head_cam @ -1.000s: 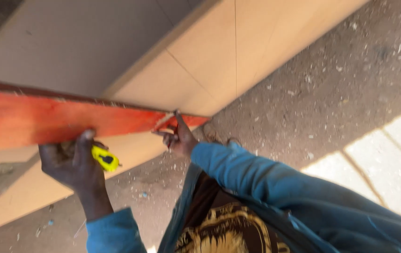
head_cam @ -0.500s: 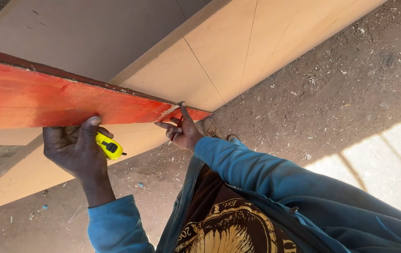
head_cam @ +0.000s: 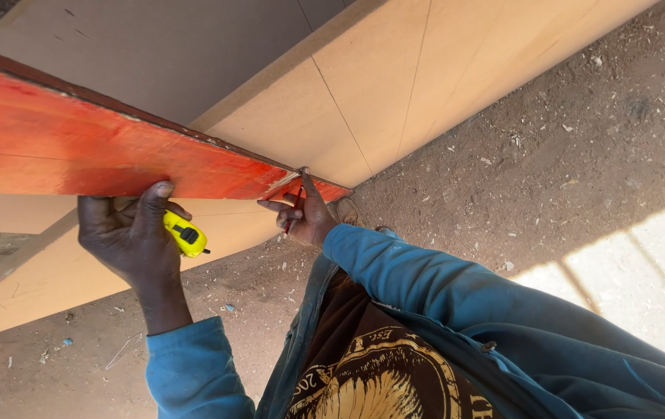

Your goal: Measuring and marking lines on a large board using a tape measure, pencil, and straight edge level.

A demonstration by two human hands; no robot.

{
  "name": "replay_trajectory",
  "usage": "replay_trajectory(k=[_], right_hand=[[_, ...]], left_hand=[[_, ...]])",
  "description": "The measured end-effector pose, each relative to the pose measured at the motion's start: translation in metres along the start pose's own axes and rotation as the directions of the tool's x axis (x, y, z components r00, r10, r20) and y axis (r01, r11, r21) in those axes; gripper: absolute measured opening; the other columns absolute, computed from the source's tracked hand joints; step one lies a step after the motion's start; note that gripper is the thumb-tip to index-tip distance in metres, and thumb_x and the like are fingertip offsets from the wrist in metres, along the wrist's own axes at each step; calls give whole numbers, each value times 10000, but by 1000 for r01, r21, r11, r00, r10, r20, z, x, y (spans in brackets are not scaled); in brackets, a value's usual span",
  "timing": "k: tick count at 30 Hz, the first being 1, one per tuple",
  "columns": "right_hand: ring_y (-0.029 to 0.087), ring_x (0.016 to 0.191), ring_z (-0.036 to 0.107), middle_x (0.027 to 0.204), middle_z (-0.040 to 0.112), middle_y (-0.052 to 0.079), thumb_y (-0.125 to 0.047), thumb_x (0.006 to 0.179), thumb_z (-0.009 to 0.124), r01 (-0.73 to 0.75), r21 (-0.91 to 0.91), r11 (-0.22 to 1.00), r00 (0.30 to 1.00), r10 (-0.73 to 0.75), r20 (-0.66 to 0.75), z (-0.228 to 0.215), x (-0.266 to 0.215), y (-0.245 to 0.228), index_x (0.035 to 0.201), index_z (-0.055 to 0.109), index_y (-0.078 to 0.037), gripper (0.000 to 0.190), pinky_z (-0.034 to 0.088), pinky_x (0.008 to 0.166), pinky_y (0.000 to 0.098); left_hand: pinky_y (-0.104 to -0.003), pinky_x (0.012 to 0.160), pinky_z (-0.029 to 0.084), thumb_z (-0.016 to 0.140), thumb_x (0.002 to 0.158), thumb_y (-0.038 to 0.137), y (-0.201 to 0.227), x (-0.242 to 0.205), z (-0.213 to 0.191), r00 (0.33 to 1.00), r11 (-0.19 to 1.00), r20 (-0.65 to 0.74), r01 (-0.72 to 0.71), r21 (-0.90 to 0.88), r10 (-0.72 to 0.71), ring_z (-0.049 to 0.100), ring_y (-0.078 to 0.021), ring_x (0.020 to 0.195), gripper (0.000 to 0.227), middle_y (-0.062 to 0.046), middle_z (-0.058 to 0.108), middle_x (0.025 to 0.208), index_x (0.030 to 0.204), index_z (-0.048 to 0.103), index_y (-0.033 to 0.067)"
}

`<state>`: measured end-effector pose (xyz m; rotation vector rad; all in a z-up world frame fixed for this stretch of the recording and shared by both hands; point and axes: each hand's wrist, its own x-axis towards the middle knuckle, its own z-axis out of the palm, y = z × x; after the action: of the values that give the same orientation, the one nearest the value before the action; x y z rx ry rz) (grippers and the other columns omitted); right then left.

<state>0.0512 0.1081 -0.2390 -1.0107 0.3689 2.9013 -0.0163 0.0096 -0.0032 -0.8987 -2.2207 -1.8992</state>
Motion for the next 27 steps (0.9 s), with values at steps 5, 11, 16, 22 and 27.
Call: replay_trajectory(k=[5, 11, 16, 22, 27], right_hand=[[-21, 340, 345, 1131, 636, 282, -683, 869, 473, 27, -193, 981, 999, -34, -30, -11, -13, -6, 1039, 440, -105, 604, 450, 474, 233], [56, 406, 429, 1029, 711, 144, -465, 986, 340, 201, -299, 933, 958, -251, -139, -56, 7, -39, 955, 617, -176, 401, 496, 517, 277], [154, 609, 541, 675, 548, 11, -565, 971, 332, 342, -432, 835, 911, -407, -67, -60, -11, -54, 961, 669, -140, 542, 543, 682, 362], [141, 615, 615, 660, 660, 35, -411, 946, 555, 325, -250, 912, 935, -271, 229, -39, -41, -58, 994, 697, -91, 353, 580, 654, 318], [191, 789, 678, 915, 727, 113, -274, 972, 509, 350, -183, 919, 866, -243, 436, -21, -58, -52, 1127, 659, -108, 272, 565, 733, 331]], left_hand=[[-294, 396, 531, 753, 816, -73, -32, 1, -8, 999, 982, -23, -41, -187, 38, 638, -248, 503, 330, -177, 645, 837, 1052, 534, -3], [-288, 423, 539, 747, 804, -64, -22, 0, -5, 999, 992, -26, -21, -127, 18, 647, -221, 512, 326, -182, 666, 837, 1062, 557, -7], [-314, 535, 570, 739, 835, -25, -21, -1, -6, 1000, 998, 10, -10, -65, 11, 654, -213, 549, 321, -207, 675, 898, 1103, 563, 3], [-299, 552, 565, 741, 832, -21, -18, -1, -6, 1000, 997, 22, 3, -72, -1, 653, -202, 554, 326, -206, 673, 882, 1103, 560, -7], [-292, 543, 563, 740, 835, -14, -10, -1, -4, 1000, 998, 23, -7, -63, 9, 652, -199, 548, 326, -200, 673, 872, 1105, 556, -8]])
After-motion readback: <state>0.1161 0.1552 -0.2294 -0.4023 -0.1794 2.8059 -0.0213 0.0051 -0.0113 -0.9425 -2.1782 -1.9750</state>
